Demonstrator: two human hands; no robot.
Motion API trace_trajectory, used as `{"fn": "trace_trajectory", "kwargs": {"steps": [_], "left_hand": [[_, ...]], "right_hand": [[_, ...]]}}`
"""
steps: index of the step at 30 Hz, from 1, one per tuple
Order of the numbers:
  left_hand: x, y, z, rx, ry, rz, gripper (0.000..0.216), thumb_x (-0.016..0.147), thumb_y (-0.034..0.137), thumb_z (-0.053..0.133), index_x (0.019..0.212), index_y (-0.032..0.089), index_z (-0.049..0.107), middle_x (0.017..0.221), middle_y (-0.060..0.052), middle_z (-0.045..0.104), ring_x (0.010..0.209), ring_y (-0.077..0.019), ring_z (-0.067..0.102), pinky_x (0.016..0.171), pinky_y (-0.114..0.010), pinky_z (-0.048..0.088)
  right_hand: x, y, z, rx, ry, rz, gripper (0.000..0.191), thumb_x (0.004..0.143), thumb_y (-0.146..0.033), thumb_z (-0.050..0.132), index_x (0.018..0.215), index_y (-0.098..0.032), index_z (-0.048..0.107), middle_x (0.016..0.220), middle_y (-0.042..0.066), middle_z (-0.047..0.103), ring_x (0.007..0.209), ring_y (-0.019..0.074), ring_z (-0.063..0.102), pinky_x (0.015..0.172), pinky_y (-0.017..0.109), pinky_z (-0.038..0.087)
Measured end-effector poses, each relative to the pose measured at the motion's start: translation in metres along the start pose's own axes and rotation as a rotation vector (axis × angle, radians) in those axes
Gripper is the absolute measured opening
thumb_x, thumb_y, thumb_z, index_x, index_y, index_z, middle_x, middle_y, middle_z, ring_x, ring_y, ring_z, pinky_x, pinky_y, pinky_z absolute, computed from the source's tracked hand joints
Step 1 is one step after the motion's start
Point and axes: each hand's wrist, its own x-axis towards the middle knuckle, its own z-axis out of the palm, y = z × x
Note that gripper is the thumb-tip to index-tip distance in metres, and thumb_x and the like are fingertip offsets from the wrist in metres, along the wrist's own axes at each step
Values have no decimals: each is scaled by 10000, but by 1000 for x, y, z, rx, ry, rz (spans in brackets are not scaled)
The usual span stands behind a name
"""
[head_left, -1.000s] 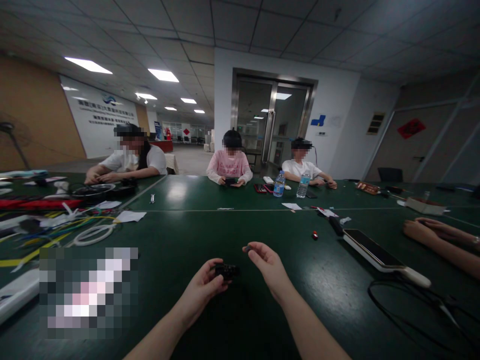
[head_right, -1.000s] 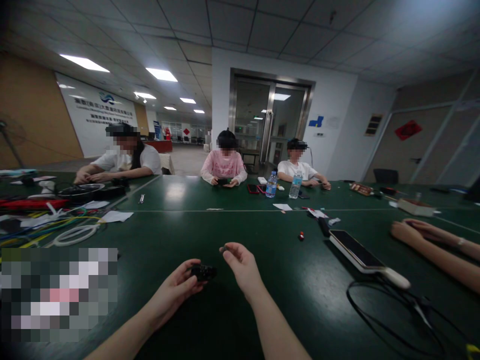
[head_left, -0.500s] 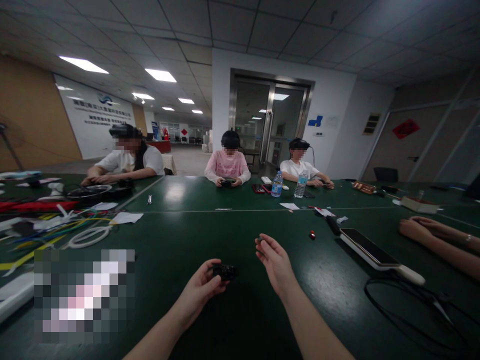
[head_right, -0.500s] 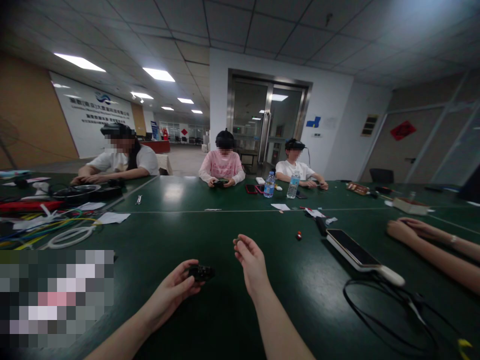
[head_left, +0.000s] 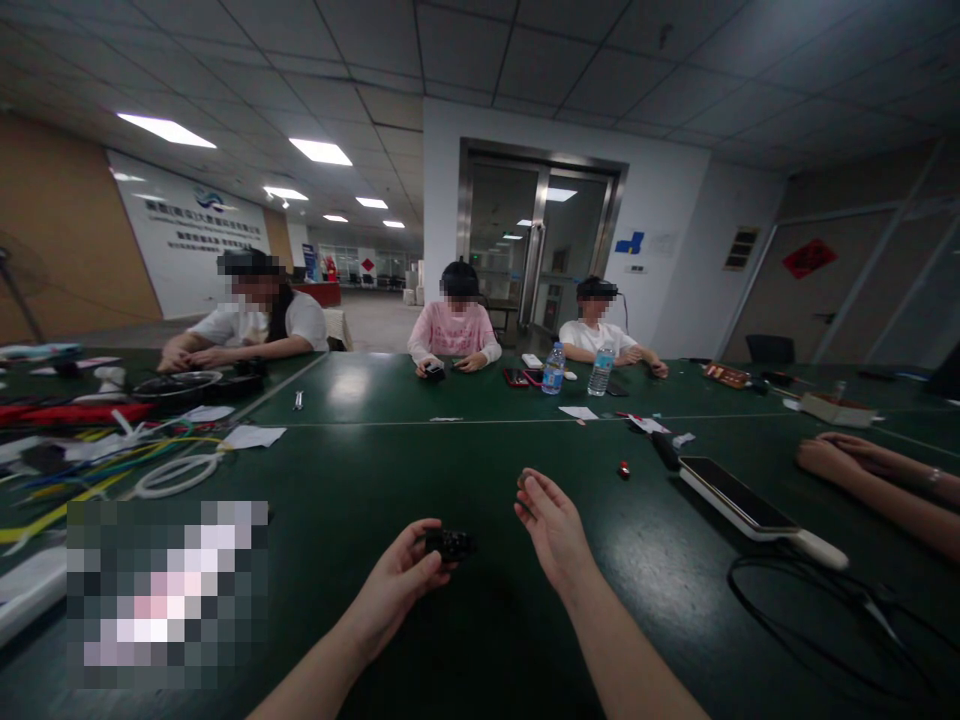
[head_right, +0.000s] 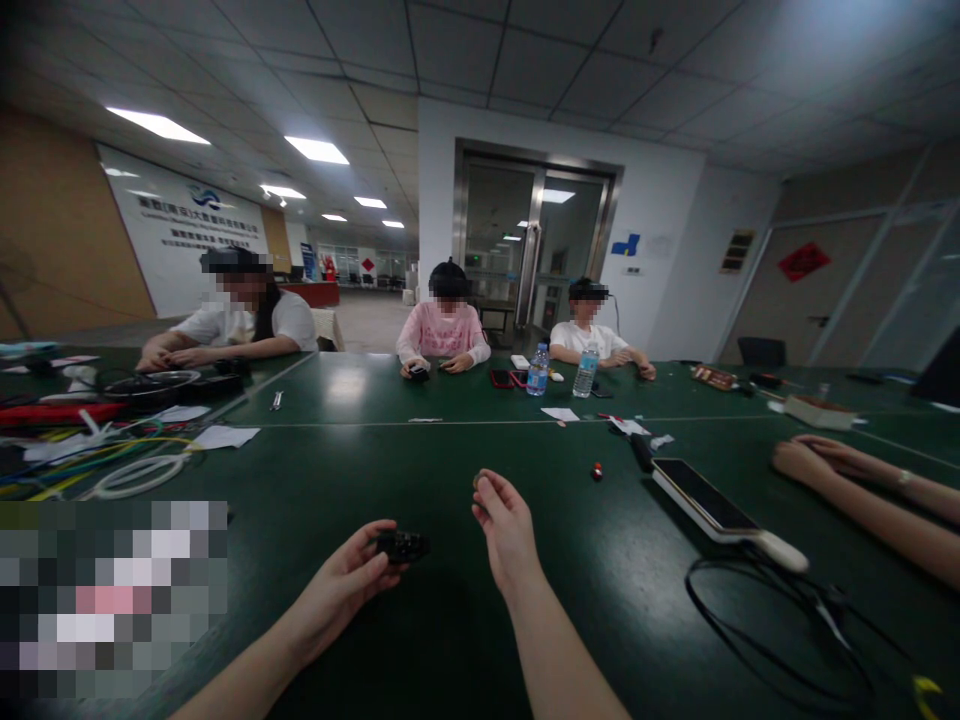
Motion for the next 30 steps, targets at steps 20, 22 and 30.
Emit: {"fn": "trace_trajectory", "kwargs": {"steps": [20,22,30], "left_hand": [[0,1,0,9,-4,-4,416,665,248,702,1038,221,522,953,-61,613,858,-207,602,805,-347,426],[0,0,0,9,-2,3,418,653,253,712,1028,226,529,936,-52,618,853,-204,602,797,-339,427],[0,1,1,6,-2,2,411,673,238,695,1046,216,521,958,-65,618,859,-209,606,798,-346,436]], "right_hand": [[-1,2,1,-13,-20,4,339,629,-362,718,929,-233,625,936,28,641,825,179,594,746,328,490],[-1,2,2,-12,-19,3,347,620,-362,724,925,-227,626,934,32,645,826,184,596,743,331,490],[-2,2,4,16,-35,33,331,599,-339,742,895,-223,650,911,25,650,789,159,587,733,306,469]]}}
